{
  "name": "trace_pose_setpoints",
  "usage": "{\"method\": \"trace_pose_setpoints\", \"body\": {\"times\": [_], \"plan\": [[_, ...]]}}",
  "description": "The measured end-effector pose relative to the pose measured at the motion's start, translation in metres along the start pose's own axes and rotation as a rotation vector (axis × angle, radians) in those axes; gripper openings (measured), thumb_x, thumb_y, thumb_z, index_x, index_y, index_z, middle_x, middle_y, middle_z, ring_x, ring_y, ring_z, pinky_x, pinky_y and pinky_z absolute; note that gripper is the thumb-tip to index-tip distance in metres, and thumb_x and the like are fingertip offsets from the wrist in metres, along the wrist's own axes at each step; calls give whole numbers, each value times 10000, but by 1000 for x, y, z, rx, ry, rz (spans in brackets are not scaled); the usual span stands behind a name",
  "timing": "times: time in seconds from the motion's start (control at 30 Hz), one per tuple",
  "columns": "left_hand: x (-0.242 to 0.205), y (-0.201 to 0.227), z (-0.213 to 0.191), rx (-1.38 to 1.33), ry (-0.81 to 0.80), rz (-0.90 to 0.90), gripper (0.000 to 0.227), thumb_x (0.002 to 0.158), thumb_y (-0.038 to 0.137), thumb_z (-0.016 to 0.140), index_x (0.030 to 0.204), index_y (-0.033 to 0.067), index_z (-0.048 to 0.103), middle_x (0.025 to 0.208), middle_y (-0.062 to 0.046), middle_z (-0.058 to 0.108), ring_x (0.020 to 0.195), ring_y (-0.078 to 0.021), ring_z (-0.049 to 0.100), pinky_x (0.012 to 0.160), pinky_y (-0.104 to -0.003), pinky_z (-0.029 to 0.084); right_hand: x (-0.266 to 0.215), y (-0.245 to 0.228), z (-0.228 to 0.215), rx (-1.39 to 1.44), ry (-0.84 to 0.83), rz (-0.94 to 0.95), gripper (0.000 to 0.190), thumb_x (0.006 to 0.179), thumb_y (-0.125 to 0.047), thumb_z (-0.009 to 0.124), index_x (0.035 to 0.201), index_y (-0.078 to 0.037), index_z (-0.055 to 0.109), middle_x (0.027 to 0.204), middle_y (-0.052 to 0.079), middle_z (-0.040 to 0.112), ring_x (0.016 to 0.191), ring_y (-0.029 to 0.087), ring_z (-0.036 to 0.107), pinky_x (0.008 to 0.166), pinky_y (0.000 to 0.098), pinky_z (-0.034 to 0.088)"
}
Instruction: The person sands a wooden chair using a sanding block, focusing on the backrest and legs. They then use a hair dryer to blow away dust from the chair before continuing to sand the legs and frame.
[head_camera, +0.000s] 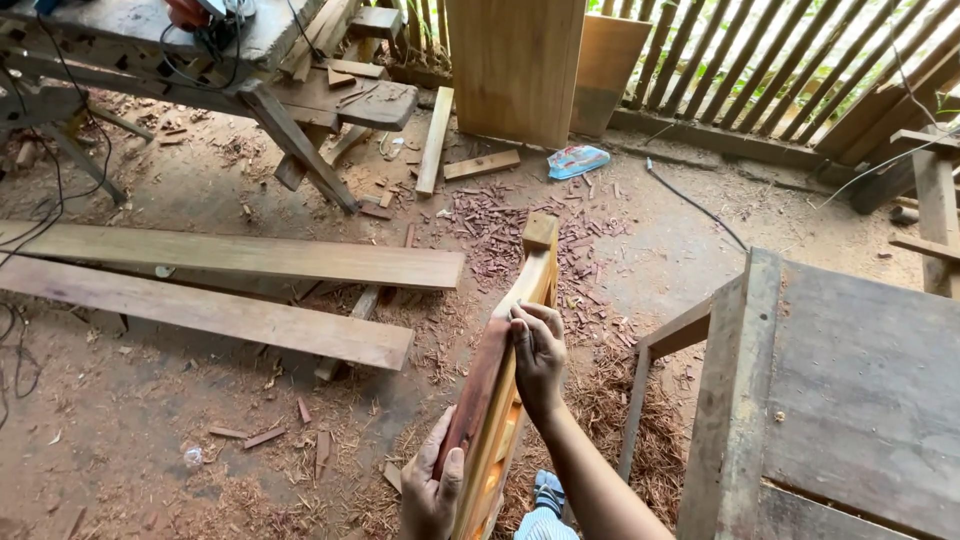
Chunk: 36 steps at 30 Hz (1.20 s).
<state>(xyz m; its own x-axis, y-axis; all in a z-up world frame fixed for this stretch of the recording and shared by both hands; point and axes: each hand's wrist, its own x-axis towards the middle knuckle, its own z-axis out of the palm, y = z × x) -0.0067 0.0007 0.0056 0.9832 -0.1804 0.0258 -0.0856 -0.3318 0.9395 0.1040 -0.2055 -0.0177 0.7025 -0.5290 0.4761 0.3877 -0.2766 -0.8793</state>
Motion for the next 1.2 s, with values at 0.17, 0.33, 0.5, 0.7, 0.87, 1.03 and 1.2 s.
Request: {"method": "trace_pose_setpoints", "body": {"times": [0.17,0.33,0.5,0.7,0.87,1.03,1.2], "plan": [[5,12,-7,35,50,137,545,1020,373,463,1406,-9,505,1046,-203,760,889,-212,781,760,-338,665,37,90,-10,-224,-127,-236,267,1057,-281,570,1071,-62,722,1035,84,724,1032,183,656,882,297,570],[10,10,-14,138,111,46,538,972,372,451,1387,45,551,953,-154,792,738,-194,790,670,-311,686,43,45,0,-405,-235,-24,258,1007,-266,596,1028,-79,771,1037,89,742,1012,214,636,889,333,535],[10,26,-19,140,108,192,511,1031,349,438,1401,11,536,1059,-189,770,873,-235,776,787,-343,649,22,23,0,-191,-233,-113,268,1016,-224,587,1174,-60,729,1164,110,727,1093,237,616,969,357,493],[12,35,-15,94,115,72,520,976,322,499,1391,11,548,948,-183,776,849,-234,786,746,-344,640,78,57,-16,-497,-441,-81,278,1015,-275,570,1195,-130,726,1252,41,713,1022,220,621,909,325,537],[11,27,-15,46,89,123,504,988,310,495,1376,-6,548,1008,-171,779,856,-214,790,750,-319,652,38,21,-25,-63,-583,202,342,1097,-289,482,1330,-133,677,1296,135,630,1091,287,595,947,396,506],[12,38,-13,32,70,102,514,991,302,490,1386,-23,541,1006,-184,770,893,-217,775,770,-318,632,74,56,-32,-161,-597,-33,339,1054,-315,497,1283,-142,677,1322,53,688,1095,246,634,963,376,526],[5,30,-14,47,50,-52,533,957,312,501,1390,8,562,918,-184,794,777,-208,773,716,-308,641,78,47,-29,-420,-629,86,341,1032,-320,504,1236,-141,709,1282,45,716,1090,233,652,979,370,536]]}}
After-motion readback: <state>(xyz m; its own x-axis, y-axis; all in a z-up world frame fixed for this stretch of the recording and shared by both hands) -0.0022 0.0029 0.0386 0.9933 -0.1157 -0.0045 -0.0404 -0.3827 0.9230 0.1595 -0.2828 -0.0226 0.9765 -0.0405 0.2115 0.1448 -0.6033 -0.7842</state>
